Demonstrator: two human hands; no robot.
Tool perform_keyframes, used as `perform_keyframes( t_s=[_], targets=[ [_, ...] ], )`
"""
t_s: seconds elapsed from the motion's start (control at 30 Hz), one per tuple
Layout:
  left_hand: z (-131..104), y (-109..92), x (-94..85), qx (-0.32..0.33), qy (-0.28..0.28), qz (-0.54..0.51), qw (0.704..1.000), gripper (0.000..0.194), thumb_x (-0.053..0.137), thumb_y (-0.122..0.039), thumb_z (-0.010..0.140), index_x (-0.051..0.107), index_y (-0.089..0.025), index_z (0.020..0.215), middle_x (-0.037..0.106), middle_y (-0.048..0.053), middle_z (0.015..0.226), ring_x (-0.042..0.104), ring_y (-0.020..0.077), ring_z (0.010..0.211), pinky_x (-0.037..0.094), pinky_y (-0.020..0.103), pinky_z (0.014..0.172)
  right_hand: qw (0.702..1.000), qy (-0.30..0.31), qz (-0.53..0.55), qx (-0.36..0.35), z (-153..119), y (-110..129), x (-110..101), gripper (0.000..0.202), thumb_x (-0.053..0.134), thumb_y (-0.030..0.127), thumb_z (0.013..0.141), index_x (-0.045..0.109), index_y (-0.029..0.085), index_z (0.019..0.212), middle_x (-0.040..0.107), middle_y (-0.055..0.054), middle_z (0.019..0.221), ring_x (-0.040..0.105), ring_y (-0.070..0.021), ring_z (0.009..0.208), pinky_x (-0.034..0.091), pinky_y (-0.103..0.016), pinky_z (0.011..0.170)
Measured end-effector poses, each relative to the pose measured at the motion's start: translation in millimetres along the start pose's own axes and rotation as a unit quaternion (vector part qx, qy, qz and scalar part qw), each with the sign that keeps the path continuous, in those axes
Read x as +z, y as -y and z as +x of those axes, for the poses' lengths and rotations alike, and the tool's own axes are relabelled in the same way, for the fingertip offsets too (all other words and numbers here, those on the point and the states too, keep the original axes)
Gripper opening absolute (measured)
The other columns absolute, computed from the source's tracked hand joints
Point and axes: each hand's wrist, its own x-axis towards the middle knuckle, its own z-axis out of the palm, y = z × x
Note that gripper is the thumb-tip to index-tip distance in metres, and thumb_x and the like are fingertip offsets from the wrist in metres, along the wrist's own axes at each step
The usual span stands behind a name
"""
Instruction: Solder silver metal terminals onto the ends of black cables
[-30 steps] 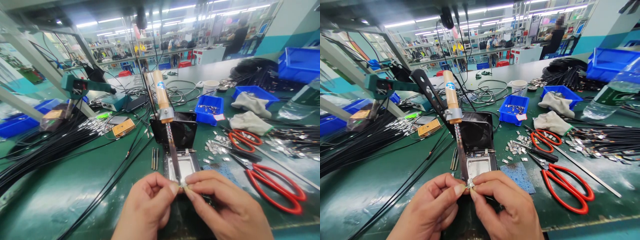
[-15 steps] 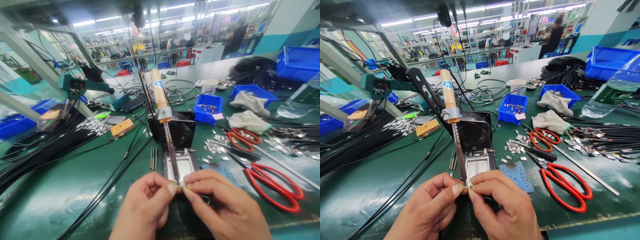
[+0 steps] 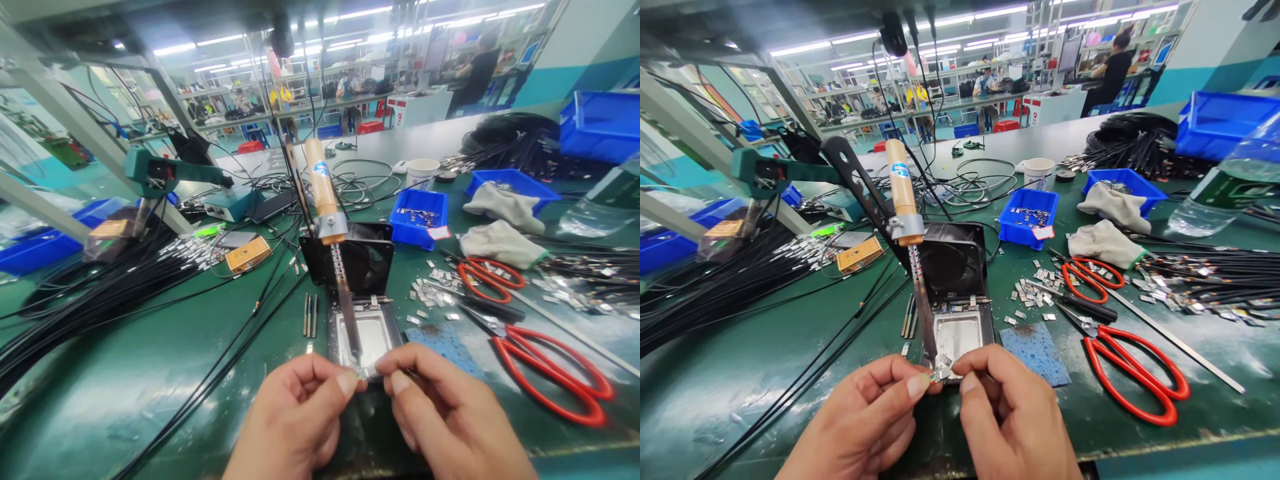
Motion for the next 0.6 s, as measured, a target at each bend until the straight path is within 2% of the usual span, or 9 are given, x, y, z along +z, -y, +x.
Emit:
perform_keyframes(
  t_s=[0.13,0.23,0.4,0.6],
  targets=[
    [0.2,-0.1,-1.1,0.0,0.008,0.001,1.0,0.026,0.084,-0.034,0.079,0.068,-0.015,0.071,0.036,-0.012,0.048,0.016,0.0037,0.042,0.011,0.02,0.041,0.998,0.041,0.015,0.042,2.7,5.4,3.6,0.039,0.059,0.054,0.094,0.063,0.022,0.073,0.043,0.007,0.048,0.041,-0.0111,0.044,0.032,-0.023,0.041],
    [0.3,-1.4,-0.6,0.001,0.012,0.014,1.0,0.025,0.081,-0.034,0.082,0.067,-0.015,0.073,0.035,-0.011,0.049,0.016,0.0045,0.044,0.011,0.021,0.042,0.997,0.043,0.031,0.059,4.3,7.2,5.7,0.039,0.06,0.055,0.092,0.062,0.022,0.073,0.039,0.008,0.052,0.034,-0.0102,0.046,0.025,-0.022,0.039],
    [-2.0,-4.9,2.1,0.009,0.005,0.024,1.0,0.022,0.079,-0.031,0.083,0.068,-0.015,0.074,0.038,-0.01,0.052,0.016,0.0051,0.046,0.012,0.022,0.043,0.997,0.031,0.034,0.058,5.7,8.1,7.5,0.04,0.061,0.054,0.091,0.064,0.019,0.073,0.047,0.005,0.061,0.038,-0.0114,0.056,0.033,-0.024,0.05],
    [-2.7,-5.6,2.7,0.013,0.002,0.031,0.999,0.022,0.078,-0.033,0.085,0.067,-0.015,0.076,0.038,-0.009,0.055,0.018,0.0063,0.048,0.013,0.024,0.045,0.997,0.026,0.027,0.061,5.9,8.0,9.1,0.042,0.061,0.057,0.091,0.064,0.019,0.074,0.046,0.006,0.061,0.037,-0.0116,0.056,0.032,-0.024,0.051]
  ],
)
